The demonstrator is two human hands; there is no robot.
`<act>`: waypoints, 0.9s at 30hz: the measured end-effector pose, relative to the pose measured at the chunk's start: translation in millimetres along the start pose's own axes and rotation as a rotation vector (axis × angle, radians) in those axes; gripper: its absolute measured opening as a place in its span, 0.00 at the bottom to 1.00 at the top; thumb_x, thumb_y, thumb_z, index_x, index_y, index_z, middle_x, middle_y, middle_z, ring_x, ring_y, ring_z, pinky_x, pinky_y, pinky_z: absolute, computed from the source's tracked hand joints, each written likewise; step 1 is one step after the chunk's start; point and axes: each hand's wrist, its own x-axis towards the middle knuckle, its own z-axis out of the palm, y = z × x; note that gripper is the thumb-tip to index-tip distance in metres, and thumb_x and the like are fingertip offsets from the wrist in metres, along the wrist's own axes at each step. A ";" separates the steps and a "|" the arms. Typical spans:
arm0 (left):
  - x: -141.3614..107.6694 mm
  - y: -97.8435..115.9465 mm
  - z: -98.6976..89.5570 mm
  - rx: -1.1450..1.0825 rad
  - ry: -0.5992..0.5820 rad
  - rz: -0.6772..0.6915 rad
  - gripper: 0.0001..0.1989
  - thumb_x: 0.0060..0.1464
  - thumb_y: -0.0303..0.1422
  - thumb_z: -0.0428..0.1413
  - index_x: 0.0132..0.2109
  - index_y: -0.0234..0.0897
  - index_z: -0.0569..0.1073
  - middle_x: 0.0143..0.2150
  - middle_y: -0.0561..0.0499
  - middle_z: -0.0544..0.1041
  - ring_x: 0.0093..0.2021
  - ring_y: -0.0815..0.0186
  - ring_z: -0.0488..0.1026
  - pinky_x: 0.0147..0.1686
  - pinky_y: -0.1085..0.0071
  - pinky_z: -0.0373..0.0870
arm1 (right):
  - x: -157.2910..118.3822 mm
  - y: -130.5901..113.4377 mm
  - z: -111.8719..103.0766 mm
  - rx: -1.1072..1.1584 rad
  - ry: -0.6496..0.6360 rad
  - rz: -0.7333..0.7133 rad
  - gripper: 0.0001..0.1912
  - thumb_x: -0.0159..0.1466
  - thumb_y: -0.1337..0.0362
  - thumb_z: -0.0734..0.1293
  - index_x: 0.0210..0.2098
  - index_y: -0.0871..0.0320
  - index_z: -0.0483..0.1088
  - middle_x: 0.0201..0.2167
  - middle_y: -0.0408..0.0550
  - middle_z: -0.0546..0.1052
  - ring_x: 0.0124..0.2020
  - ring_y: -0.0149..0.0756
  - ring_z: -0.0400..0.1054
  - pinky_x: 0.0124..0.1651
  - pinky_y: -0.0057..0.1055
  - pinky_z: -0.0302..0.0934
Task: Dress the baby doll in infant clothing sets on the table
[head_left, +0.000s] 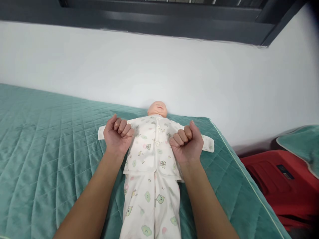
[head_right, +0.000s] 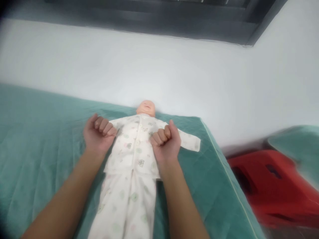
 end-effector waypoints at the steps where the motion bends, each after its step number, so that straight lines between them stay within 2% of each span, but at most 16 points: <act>1: 0.4 0.3 -0.2 0.003 0.010 0.003 0.26 0.64 0.36 0.50 0.23 0.38 0.44 0.15 0.59 0.45 0.14 0.74 0.44 0.15 0.74 0.43 | -0.4 0.2 1.0 -0.008 0.006 -0.003 0.32 0.66 0.57 0.65 0.18 0.56 0.39 0.15 0.34 0.39 0.16 0.25 0.32 0.16 0.27 0.38; 5: -0.6 0.3 1.0 0.003 0.004 0.017 0.25 0.64 0.35 0.49 0.23 0.38 0.44 0.16 0.59 0.45 0.14 0.74 0.44 0.14 0.73 0.44 | -1.9 5.6 7.1 -0.125 -0.012 -0.025 0.31 0.65 0.56 0.66 0.18 0.55 0.41 0.16 0.34 0.39 0.16 0.25 0.33 0.18 0.29 0.35; 12: -7.8 -8.4 10.8 0.063 -0.111 0.010 0.23 0.62 0.35 0.52 0.23 0.37 0.50 0.18 0.58 0.50 0.17 0.75 0.53 0.18 0.77 0.54 | -5.9 24.1 13.9 -0.779 -0.085 -0.181 0.28 0.63 0.54 0.70 0.17 0.57 0.53 0.17 0.36 0.51 0.21 0.25 0.43 0.23 0.29 0.39; 15: -9.1 -11.3 12.6 0.098 -0.119 -0.008 0.24 0.61 0.35 0.53 0.23 0.38 0.50 0.18 0.58 0.49 0.17 0.74 0.54 0.17 0.77 0.54 | -7.8 25.6 13.2 -0.908 -0.141 -0.194 0.27 0.64 0.53 0.69 0.16 0.57 0.56 0.16 0.37 0.55 0.21 0.26 0.46 0.24 0.29 0.41; 17: -9.3 -12.4 12.9 0.108 -0.125 -0.019 0.24 0.62 0.35 0.53 0.23 0.38 0.50 0.18 0.58 0.49 0.16 0.74 0.53 0.16 0.77 0.52 | -7.9 25.1 12.4 -0.903 -0.152 -0.183 0.27 0.66 0.52 0.67 0.16 0.58 0.59 0.15 0.38 0.59 0.19 0.25 0.49 0.23 0.29 0.43; 20: -9.0 -14.2 13.8 0.119 -0.098 -0.022 0.25 0.62 0.36 0.54 0.23 0.38 0.50 0.18 0.59 0.49 0.15 0.75 0.50 0.12 0.78 0.47 | -5.8 23.1 11.8 -0.747 -0.098 -0.135 0.27 0.67 0.49 0.65 0.16 0.57 0.62 0.14 0.40 0.63 0.15 0.25 0.52 0.19 0.28 0.41; 24: -7.9 -17.4 15.4 0.150 -0.058 -0.005 0.26 0.63 0.41 0.54 0.22 0.37 0.51 0.17 0.59 0.49 0.13 0.76 0.47 0.09 0.78 0.41 | -0.8 16.0 11.0 -0.448 -0.002 -0.070 0.28 0.64 0.44 0.67 0.19 0.56 0.57 0.13 0.37 0.61 0.11 0.22 0.48 0.12 0.26 0.34; 27: -7.5 -18.9 16.7 0.169 -0.048 -0.006 0.27 0.64 0.44 0.53 0.22 0.37 0.52 0.17 0.59 0.50 0.13 0.77 0.46 0.09 0.78 0.39 | 2.8 8.5 6.6 -0.230 0.018 0.005 0.29 0.63 0.44 0.68 0.20 0.55 0.53 0.14 0.34 0.58 0.10 0.20 0.44 0.09 0.23 0.34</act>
